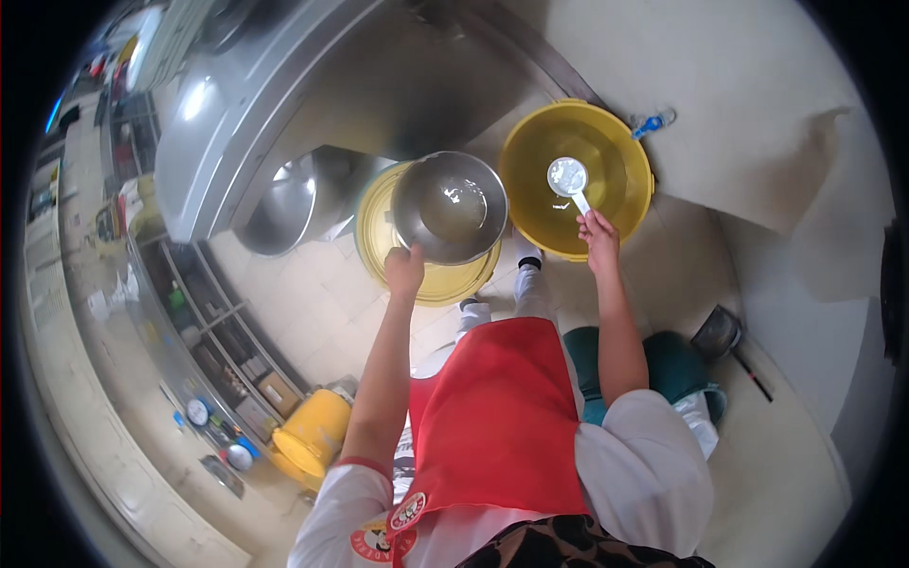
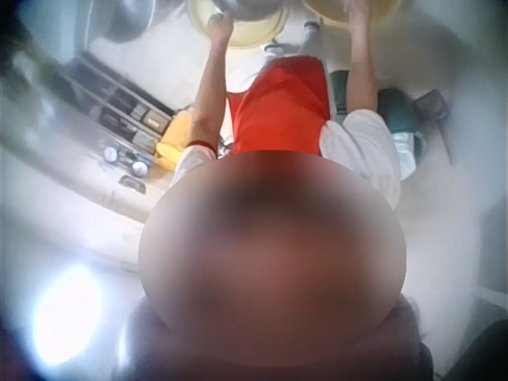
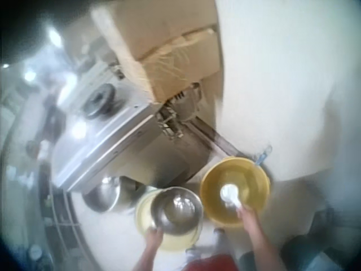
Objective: The person prepares dough ingredients by measuring liquid into a bowl and adding flour from a large container, then attaches the bowl to a stand mixer and starts the machine.
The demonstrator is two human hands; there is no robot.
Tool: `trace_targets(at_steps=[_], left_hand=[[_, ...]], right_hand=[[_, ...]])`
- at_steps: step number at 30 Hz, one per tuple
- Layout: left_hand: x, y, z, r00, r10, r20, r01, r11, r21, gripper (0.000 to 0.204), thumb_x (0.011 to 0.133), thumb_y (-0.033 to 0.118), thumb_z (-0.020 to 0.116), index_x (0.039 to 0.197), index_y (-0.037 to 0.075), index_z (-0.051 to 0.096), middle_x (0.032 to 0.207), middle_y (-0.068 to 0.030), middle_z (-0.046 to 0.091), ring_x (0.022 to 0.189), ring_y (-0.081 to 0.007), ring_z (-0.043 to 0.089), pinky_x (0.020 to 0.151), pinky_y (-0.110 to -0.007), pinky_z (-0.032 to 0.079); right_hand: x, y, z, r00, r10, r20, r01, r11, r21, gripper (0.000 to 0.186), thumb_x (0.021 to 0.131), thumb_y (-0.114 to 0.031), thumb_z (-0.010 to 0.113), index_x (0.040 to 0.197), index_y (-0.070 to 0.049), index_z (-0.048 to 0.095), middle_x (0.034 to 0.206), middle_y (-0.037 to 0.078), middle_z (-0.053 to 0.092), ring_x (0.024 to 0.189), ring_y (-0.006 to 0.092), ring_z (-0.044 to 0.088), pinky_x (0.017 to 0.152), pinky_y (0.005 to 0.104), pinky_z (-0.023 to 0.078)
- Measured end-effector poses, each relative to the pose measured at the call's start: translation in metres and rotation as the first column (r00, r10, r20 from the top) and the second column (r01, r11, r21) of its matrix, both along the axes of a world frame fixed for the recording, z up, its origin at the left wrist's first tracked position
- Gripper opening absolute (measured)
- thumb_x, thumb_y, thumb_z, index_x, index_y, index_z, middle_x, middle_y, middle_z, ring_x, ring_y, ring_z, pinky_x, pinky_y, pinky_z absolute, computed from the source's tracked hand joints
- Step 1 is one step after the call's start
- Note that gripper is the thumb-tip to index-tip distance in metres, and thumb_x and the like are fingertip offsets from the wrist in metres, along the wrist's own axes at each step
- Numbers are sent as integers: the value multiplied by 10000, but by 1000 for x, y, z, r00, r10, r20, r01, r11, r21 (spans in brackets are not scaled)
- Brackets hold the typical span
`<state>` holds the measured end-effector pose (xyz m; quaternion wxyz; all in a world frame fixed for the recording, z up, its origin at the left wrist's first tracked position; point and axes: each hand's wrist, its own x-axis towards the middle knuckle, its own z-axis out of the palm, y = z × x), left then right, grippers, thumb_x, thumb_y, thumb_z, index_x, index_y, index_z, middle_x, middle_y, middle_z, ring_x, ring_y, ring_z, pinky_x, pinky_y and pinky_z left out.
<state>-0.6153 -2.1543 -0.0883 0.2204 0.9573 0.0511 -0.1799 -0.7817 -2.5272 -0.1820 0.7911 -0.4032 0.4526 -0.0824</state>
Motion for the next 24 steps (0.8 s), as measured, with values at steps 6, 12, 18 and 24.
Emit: trace_targets(at_steps=[6, 12, 18, 24], left_hand=[[5, -3, 17, 979, 155, -136, -158, 987, -16, 441, 808, 374, 603, 793, -51, 720, 846, -295, 684, 873, -453, 674, 821, -491, 519], [3, 28, 37, 971, 216, -103, -228, 965, -132, 409, 783, 354, 611, 797, -37, 730, 840, -282, 691, 868, -451, 677, 820, -485, 524], [-11, 80, 75, 949, 285, -137, -313, 903, -294, 397, 748, 333, 618, 750, -54, 708, 793, -273, 686, 801, -406, 682, 776, -445, 518], [-19, 149, 107, 911, 381, -158, -412, 840, -353, 375, 736, 309, 638, 755, -58, 707, 767, -258, 682, 760, -384, 673, 735, -449, 506]], right_hand=[[18, 71, 79, 981, 190, 45, -169, 943, -288, 286, 978, -151, 627, 1231, -25, 677, 948, 40, 726, 770, 54, 572, 672, 211, 455], [44, 145, 170, 938, 341, 61, -184, 638, -748, 225, 937, -50, 636, 1148, -11, 704, 925, 80, 677, 805, 163, 611, 744, 296, 481], [53, 197, 268, 828, 561, 12, -13, 40, -999, 243, 905, -24, 668, 1143, -32, 716, 918, 108, 651, 806, 235, 595, 720, 327, 478], [76, 263, 349, 702, 710, 53, 209, -135, -969, 331, 835, 23, 693, 1156, -57, 714, 923, 86, 637, 789, 260, 562, 699, 358, 463]])
